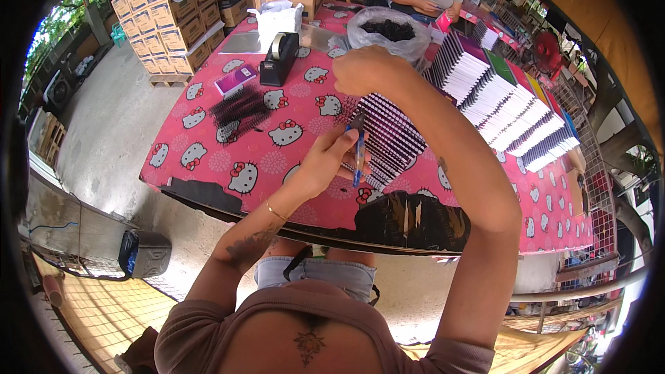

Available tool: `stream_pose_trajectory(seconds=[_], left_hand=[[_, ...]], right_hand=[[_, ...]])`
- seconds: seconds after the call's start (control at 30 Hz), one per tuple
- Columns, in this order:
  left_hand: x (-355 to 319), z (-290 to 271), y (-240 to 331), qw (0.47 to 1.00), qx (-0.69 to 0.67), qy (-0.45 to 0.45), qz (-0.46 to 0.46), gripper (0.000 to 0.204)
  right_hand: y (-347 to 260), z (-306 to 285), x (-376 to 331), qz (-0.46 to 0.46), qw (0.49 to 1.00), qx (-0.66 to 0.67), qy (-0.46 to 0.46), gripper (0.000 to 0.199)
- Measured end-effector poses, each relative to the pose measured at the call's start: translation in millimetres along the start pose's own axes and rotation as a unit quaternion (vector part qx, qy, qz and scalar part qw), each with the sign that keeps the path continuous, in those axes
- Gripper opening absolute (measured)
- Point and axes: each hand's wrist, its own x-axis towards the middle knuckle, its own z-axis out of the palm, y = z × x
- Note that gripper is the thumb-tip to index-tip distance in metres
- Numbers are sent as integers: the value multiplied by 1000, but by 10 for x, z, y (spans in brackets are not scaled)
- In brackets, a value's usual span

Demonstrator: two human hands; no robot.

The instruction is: The person trims and finishes several notebooks by aligning a stack and cutting the spiral binding with a small tool before carrying one notebook through the facility and placing it on another table.

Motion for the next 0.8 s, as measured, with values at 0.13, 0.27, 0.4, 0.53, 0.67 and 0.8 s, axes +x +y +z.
stream_pose_trajectory(seconds=[0.13, 0.27, 0.4, 0.53, 0.67, 0.8], left_hand=[[22, -68, -25, 1000, -5, 11, -3, 38], [82, -54, -28, 1000, -17, 20, 4, 37], [99, -42, -36, 1000, -1, 19, 20, 37], [61, -48, -65, 1000, 21, 11, 5, 37], [6, -22, -146, 999, -24, 26, -4, 36], [99, -90, -162, 999, -40, 31, -4, 36]], right_hand=[[-69, -43, -34, -43, 999, -5, -10, 37], [-14, -9, -46, -85, 996, -25, -9, 37], [0, 36, -30, -80, 997, -22, -9, 37], [-60, 46, -15, -18, 1000, -22, -2, 35], [-127, 17, -28, -5, 999, -34, -15, 36], [-224, -86, -91, -43, 993, -72, -81, 34]])
